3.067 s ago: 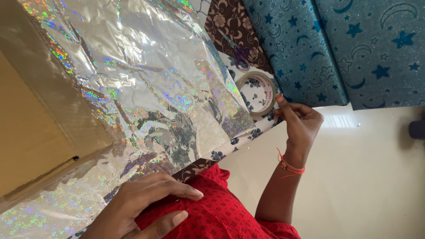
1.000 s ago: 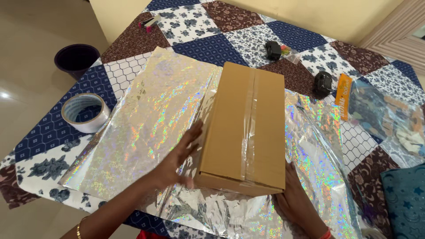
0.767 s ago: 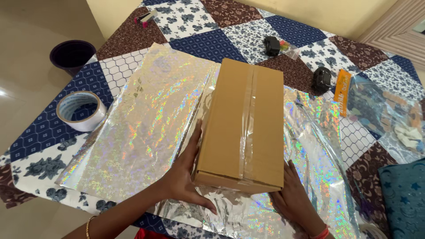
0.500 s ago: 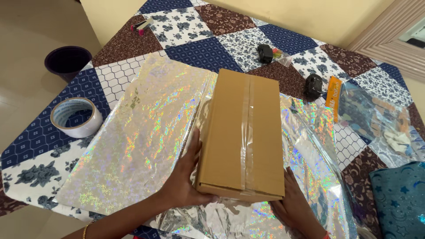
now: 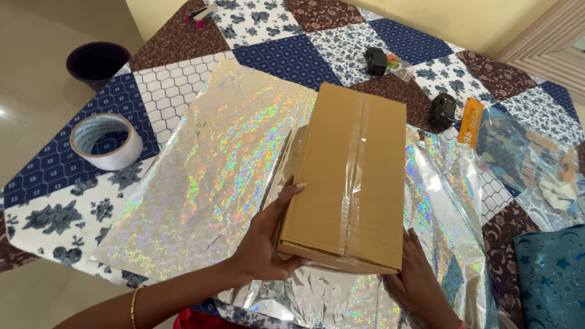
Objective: The person seals a small cardboard box with clear adhesive tape, then wraps it in iridescent silver and teal gift paper. They fold the paper around the box and secure it with tape, completing the wrapping process.
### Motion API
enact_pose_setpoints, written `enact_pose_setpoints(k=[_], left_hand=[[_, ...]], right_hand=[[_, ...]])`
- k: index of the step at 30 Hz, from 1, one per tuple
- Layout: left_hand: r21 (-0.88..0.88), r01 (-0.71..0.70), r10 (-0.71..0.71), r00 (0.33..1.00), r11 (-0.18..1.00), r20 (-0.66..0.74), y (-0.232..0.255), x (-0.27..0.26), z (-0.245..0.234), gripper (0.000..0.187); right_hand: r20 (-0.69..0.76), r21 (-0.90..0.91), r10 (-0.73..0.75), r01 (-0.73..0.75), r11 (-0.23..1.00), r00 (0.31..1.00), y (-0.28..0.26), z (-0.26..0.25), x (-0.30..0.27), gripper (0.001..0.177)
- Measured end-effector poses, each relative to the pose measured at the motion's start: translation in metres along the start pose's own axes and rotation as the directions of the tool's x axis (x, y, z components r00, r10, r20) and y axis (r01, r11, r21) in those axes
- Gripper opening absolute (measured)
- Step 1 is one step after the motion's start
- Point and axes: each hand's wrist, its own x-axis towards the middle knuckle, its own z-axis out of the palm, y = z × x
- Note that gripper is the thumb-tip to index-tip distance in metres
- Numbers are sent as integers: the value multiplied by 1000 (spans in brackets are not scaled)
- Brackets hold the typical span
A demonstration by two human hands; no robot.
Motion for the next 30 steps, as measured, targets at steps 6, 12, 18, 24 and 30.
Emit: enact_pose_setpoints(k=[6,12,18,24,30], left_hand=[[-107,94,-90,995,990,33,4,-4,-7,112],[-83,71,-71,997,994,4,15,-14,-18,111],[-87,144,-146,989,986,-23,22,-26,-41,110],[67,69,-64,996,995,-66,24,-34,-59,107],[29,88,-86,995,996,-59,20,-40,-69,105]], right_hand=[[58,7,79,-80,997,995,-1,-5,-1,64],[146,8,210,-213,977,967,-12,-19,5,78],[185,-2,225,-229,974,957,-20,-30,12,71],[222,20,247,-257,966,943,-24,-34,13,72],[212,180,258,-297,938,943,-13,-29,9,65]])
